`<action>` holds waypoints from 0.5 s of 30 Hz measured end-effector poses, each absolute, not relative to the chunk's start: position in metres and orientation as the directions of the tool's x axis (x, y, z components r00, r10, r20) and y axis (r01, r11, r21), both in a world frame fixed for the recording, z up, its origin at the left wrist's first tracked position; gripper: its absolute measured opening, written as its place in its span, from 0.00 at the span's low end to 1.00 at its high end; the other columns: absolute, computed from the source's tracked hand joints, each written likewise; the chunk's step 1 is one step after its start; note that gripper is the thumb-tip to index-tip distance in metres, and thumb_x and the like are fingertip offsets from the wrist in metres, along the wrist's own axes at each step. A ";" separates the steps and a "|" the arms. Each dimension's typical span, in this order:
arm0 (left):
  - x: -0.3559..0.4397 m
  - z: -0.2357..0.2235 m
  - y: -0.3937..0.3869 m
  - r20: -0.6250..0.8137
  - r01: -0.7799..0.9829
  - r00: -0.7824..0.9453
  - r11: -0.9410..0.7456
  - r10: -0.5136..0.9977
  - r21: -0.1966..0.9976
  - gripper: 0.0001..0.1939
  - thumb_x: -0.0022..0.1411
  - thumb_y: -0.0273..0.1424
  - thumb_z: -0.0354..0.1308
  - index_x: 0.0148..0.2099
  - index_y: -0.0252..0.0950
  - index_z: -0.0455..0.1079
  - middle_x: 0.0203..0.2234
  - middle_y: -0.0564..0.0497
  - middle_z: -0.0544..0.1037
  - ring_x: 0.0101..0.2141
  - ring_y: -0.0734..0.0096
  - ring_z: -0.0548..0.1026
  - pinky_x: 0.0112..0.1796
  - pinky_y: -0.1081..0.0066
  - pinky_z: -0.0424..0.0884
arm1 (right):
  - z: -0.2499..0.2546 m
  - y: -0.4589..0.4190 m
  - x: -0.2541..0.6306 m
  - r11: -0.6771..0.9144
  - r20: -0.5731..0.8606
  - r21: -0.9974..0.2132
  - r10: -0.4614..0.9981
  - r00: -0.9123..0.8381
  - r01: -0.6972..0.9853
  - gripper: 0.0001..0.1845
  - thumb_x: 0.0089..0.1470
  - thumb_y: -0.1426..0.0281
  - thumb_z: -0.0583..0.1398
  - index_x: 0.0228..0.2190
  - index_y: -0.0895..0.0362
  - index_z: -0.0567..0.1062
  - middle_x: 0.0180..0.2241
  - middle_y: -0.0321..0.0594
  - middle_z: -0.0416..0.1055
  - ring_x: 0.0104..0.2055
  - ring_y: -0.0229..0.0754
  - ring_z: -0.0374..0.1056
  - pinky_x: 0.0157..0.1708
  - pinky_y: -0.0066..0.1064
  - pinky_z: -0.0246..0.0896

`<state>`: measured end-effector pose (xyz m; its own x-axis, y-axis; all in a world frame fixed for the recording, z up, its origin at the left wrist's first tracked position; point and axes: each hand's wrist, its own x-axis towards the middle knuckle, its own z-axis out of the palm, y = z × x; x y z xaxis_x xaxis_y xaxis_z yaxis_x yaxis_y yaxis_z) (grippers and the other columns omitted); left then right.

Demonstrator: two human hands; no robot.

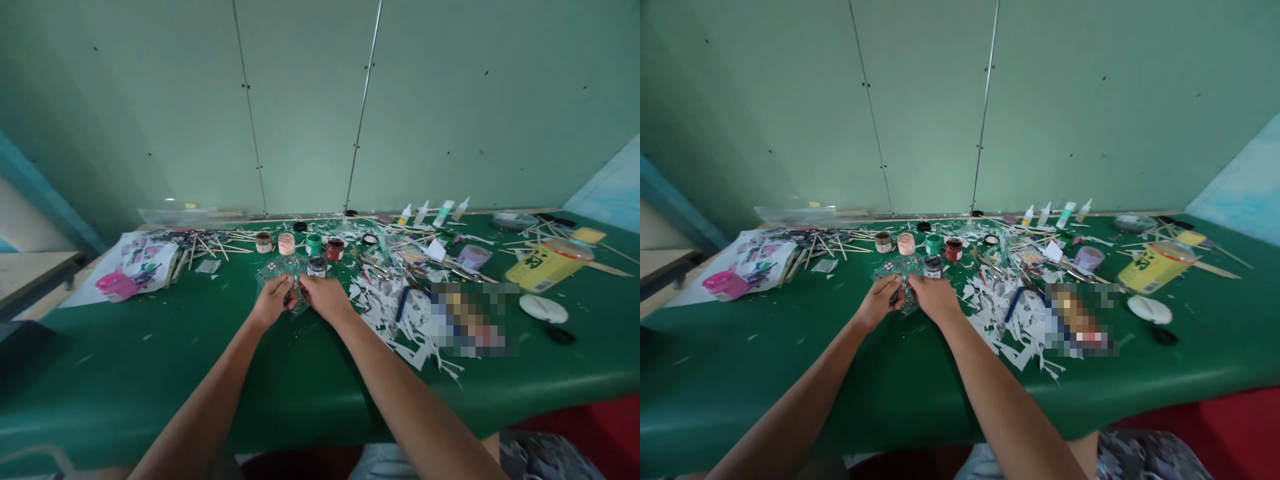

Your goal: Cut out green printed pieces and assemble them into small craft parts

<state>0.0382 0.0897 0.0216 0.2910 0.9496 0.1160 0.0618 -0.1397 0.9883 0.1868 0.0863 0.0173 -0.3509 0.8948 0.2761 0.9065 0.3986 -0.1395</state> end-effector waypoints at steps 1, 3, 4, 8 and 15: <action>0.038 0.021 0.090 0.111 0.061 0.290 -0.134 0.951 0.989 0.19 0.55 0.46 0.56 0.24 0.37 0.59 0.10 0.58 0.63 0.13 0.80 0.57 0.16 0.77 0.51 | 0.018 0.086 0.186 0.397 0.276 -0.140 0.895 -0.350 0.907 0.14 0.61 0.72 0.49 0.43 0.53 0.71 0.37 0.42 0.77 0.34 0.43 0.71 0.29 0.30 0.53; 0.039 0.020 0.091 0.107 0.051 0.288 -0.127 0.952 0.991 0.19 0.55 0.46 0.56 0.24 0.37 0.58 0.10 0.59 0.62 0.13 0.81 0.56 0.16 0.78 0.50 | 0.019 0.085 0.184 0.383 0.278 -0.123 0.899 -0.338 0.916 0.14 0.61 0.73 0.48 0.43 0.53 0.71 0.37 0.43 0.77 0.35 0.43 0.72 0.29 0.30 0.54; 0.039 0.020 0.092 0.107 0.043 0.284 -0.124 0.953 0.991 0.19 0.55 0.46 0.56 0.24 0.37 0.58 0.10 0.59 0.61 0.13 0.81 0.56 0.16 0.78 0.50 | 0.020 0.084 0.183 0.369 0.278 -0.106 0.903 -0.328 0.923 0.15 0.61 0.73 0.47 0.44 0.54 0.70 0.37 0.44 0.76 0.35 0.44 0.72 0.30 0.30 0.55; 0.039 0.019 0.094 0.105 0.001 0.266 -0.109 0.958 0.994 0.20 0.55 0.47 0.55 0.24 0.38 0.56 0.11 0.61 0.58 0.13 0.82 0.53 0.15 0.77 0.48 | 0.023 0.081 0.177 0.307 0.260 -0.036 0.922 -0.287 0.951 0.17 0.62 0.76 0.44 0.46 0.56 0.68 0.37 0.46 0.75 0.37 0.44 0.72 0.31 0.29 0.57; 0.040 0.017 0.095 0.045 -0.053 0.298 -0.030 0.953 0.998 0.20 0.54 0.49 0.54 0.26 0.39 0.55 0.11 0.61 0.57 0.12 0.82 0.50 0.15 0.76 0.47 | 0.025 0.078 0.169 0.253 0.270 -0.027 0.933 -0.236 0.967 0.16 0.63 0.77 0.43 0.45 0.57 0.66 0.37 0.50 0.74 0.38 0.44 0.74 0.31 0.28 0.62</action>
<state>0.0400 0.0953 0.0170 0.2982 0.9535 0.0448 -0.0530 -0.0303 0.9981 0.1695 0.0784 0.0251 -0.2364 0.9334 0.2698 0.9672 0.2526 -0.0266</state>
